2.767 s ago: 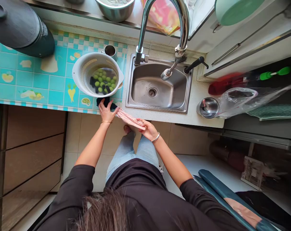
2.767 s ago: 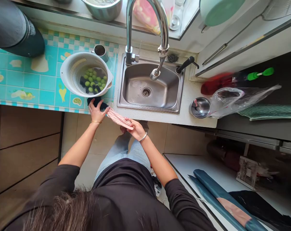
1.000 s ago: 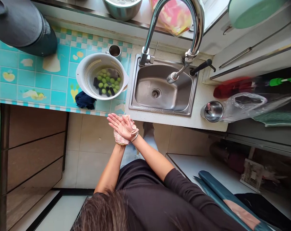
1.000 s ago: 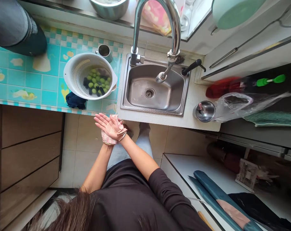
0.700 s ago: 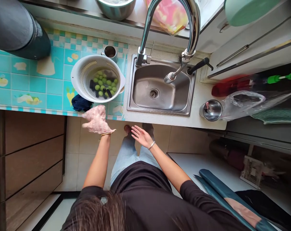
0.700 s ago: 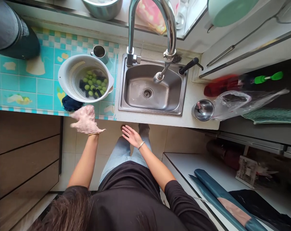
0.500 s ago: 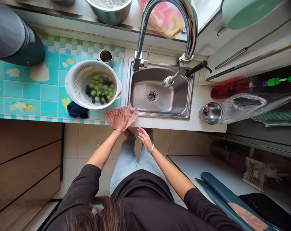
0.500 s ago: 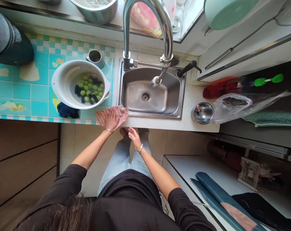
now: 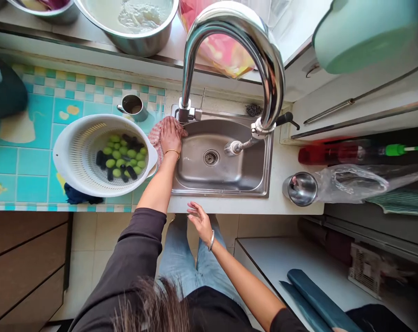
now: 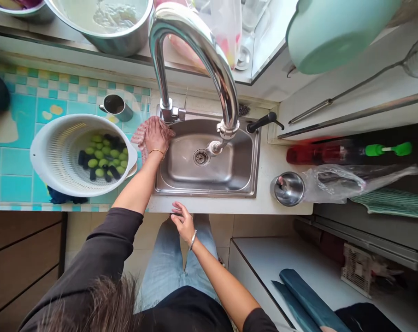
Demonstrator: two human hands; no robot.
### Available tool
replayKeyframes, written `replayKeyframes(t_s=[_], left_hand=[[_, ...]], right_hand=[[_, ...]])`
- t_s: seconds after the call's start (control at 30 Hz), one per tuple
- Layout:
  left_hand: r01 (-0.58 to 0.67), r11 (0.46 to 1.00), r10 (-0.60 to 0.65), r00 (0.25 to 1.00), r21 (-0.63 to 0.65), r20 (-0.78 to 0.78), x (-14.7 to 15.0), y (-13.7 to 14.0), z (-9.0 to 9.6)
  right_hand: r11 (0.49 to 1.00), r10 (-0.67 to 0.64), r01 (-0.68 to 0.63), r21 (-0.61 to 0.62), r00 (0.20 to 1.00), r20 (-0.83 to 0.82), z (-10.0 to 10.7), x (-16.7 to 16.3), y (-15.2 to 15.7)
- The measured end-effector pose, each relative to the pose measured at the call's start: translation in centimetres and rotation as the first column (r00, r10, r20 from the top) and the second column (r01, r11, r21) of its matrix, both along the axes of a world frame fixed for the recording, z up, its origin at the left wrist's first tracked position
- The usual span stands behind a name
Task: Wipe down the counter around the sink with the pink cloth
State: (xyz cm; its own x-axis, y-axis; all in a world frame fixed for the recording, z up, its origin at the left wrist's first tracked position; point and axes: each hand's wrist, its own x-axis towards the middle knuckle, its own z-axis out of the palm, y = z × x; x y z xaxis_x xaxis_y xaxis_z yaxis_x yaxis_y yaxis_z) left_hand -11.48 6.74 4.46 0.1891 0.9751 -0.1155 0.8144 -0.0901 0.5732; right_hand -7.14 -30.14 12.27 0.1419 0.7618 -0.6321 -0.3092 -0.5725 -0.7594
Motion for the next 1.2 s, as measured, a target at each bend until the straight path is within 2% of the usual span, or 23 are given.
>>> replayKeyframes(t_s=[0.17, 0.37, 0.43, 0.5, 0.57, 0.63, 1.0, 1.1, 1.2], left_hand=[[-0.051, 0.999, 0.052, 0.995, -0.010, 0.085, 1.7, 4.6, 0.0], [-0.006, 1.000, 0.006, 1.000, -0.012, 0.025, 1.5, 8.8, -0.6], [0.009, 1.000, -0.009, 1.000, -0.025, 0.023, 1.5, 9.6, -0.8], [0.002, 1.000, 0.000, 0.999, -0.031, 0.036, 1.4, 9.3, -0.9], [-0.015, 0.999, 0.017, 0.999, -0.043, 0.035, 1.0, 7.6, -0.8], [-0.017, 0.998, 0.018, 1.000, -0.056, 0.020, 0.3, 4.7, -0.5], [0.121, 0.987, -0.135, 0.982, -0.105, -0.133, -7.6, -15.3, 1.7], [0.184, 0.976, -0.202, 0.967, -0.121, -0.158, -9.9, -19.2, 2.1], [0.264, 0.955, -0.285, 0.943, -0.134, -0.173, -12.1, -21.9, 2.4]], right_hand=[[0.999, -0.026, 0.024, -0.040, 0.998, -0.052, -0.8, 2.6, 0.2], [0.995, -0.016, 0.007, -0.096, 0.995, -0.097, -0.8, 5.2, -0.1], [0.994, -0.015, 0.005, -0.105, 0.995, -0.096, -0.5, 5.8, -0.3], [0.994, -0.014, 0.003, -0.112, 0.995, -0.098, -0.1, 6.4, -0.5], [0.994, -0.025, 0.013, -0.112, 0.994, -0.103, 0.3, 6.7, -0.6], [0.994, -0.043, 0.031, -0.106, 0.993, -0.113, 0.7, 6.8, -0.8], [0.999, -0.045, 0.040, -0.031, 0.984, -0.170, 2.9, 5.1, -1.9], [0.997, -0.076, 0.071, -0.029, 0.980, -0.182, 3.5, 4.6, -2.2], [0.995, -0.102, 0.099, -0.025, 0.976, -0.193, 4.0, 4.1, -2.5]])
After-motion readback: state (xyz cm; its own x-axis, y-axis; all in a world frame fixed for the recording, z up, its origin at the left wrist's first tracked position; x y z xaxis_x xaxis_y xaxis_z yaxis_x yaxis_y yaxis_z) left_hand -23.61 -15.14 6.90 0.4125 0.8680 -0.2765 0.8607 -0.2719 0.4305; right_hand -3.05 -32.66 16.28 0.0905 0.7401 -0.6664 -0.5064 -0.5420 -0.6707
